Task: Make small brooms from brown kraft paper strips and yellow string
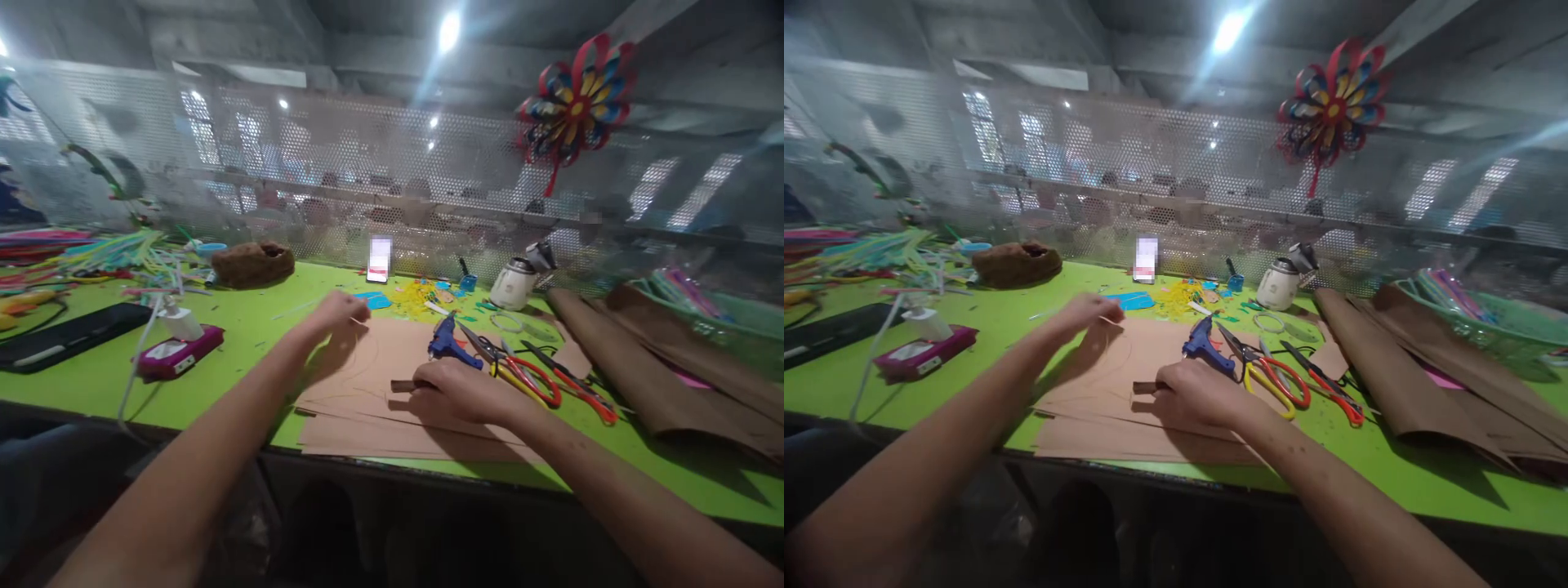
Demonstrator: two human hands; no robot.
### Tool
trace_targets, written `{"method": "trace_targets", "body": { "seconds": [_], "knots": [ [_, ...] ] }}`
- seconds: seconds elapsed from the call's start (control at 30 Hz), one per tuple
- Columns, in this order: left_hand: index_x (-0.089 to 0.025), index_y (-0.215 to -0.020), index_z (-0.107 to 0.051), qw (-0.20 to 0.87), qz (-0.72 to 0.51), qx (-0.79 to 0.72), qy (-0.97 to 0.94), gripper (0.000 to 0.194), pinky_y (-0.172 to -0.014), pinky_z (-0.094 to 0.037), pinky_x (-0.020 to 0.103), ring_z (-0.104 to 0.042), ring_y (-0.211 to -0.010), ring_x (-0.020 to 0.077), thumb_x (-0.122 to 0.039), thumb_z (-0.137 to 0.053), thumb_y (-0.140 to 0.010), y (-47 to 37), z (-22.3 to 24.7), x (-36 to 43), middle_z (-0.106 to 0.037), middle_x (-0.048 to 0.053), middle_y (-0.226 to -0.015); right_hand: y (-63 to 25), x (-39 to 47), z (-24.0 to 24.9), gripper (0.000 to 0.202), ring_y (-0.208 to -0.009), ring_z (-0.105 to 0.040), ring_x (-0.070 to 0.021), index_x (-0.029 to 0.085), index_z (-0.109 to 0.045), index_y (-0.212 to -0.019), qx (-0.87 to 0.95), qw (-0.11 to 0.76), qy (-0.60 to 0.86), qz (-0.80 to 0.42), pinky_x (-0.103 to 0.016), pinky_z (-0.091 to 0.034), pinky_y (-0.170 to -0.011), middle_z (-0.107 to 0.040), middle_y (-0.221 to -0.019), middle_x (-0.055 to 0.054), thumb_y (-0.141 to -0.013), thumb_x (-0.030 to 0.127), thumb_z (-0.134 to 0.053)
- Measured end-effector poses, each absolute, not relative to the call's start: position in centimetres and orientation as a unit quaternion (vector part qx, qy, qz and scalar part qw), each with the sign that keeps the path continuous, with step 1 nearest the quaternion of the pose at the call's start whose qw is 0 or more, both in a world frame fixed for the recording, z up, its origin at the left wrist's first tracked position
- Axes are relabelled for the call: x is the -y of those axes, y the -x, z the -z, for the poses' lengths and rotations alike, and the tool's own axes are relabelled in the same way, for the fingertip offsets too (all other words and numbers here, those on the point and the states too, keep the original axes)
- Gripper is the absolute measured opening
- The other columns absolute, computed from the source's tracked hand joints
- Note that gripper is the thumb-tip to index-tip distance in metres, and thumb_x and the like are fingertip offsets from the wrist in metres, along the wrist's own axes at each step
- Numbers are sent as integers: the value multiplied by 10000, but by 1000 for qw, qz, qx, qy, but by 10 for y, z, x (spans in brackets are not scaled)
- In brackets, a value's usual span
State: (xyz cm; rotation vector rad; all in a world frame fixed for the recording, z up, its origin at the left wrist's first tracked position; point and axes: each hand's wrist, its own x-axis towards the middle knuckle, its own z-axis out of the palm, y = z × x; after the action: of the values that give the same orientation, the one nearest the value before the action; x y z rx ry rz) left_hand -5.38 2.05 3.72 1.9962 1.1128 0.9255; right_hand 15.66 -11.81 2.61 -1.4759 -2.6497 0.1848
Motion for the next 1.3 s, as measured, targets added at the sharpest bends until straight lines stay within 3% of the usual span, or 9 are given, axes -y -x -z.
{"method": "trace_targets", "body": {
  "seconds": [0.2,0.3,0.4,0.47,0.53,0.7,0.93,1.1,1.3],
  "knots": [
    [-191,-633,-506,337,-581,-451,-587,173,-632,-511,300,-532,-541,138,-211,-440,-792,125,-58,-49,-454,2,-489,-158,118,-25,228,-711,-605,-174,134,-679,-835,867,69,490,-68,-239,-322,-572,-710,-812,-102,-887,227,-477],
    [-168,-746,-564,350,-602,-428,-577,171,-711,-510,303,-571,-647,138,-223,-423,-826,104,-56,-22,-527,23,-584,-152,116,-26,226,-662,-606,-173,144,-678,-800,869,80,482,-71,-243,-316,-553,-704,-759,-88,-882,227,-484],
    [-133,-808,-637,420,-486,-365,-674,191,-723,-500,332,-605,-729,176,-309,-564,-808,55,-47,17,-645,76,-745,-147,116,-30,211,-696,-622,-195,136,-677,-858,866,97,485,-69,-253,-338,-574,-705,-795,-106,-883,222,-486],
    [-148,-935,-639,409,-267,-270,-830,283,-738,-478,322,-598,-751,164,-387,-503,-867,28,-41,41,-670,77,-867,-148,116,-32,202,-779,-631,-206,143,-666,-953,863,110,488,-71,-253,-369,-617,-706,-902,-114,-882,203,-487],
    [-152,-981,-625,348,-166,-229,-894,400,-711,-461,297,-591,-715,152,-438,-349,-935,15,-36,57,-669,70,-856,-151,117,-31,212,-853,-627,-200,175,-655,-1020,858,127,490,-92,-246,-392,-664,-695,-1000,-93,-863,181,-513],
    [-185,-1159,-564,253,-130,-202,-937,378,-716,-428,267,-611,-822,175,-403,-337,-948,18,-23,68,-677,79,-995,-163,120,-19,171,-783,-608,-193,169,-677,-945,828,153,528,-114,-249,-383,-649,-701,-892,-81,-819,181,-562],
    [-174,-923,-651,98,-106,-271,-952,294,-627,-377,256,-609,-749,191,-325,-399,-930,41,-15,70,-694,70,-860,-174,124,-18,131,-634,-534,-146,146,-655,-741,813,167,540,-138,-231,-330,-553,-639,-677,-27,-797,228,-570],
    [-179,-960,-639,95,-101,-282,-949,300,-638,-392,248,-593,-737,169,-311,-371,-935,64,-17,65,-677,57,-860,-175,122,-9,181,-689,-552,-134,152,-671,-794,820,188,514,-167,-219,-374,-598,-657,-740,-15,-835,223,-510],
    [-174,-942,-668,67,-86,-234,-966,247,-708,-414,270,-589,-813,190,-304,-475,-858,45,-25,68,-658,86,-891,-170,123,8,262,-596,-486,-130,149,-615,-663,813,210,525,-139,-243,-298,-522,-578,-602,-5,-855,219,-452]
  ]
}}
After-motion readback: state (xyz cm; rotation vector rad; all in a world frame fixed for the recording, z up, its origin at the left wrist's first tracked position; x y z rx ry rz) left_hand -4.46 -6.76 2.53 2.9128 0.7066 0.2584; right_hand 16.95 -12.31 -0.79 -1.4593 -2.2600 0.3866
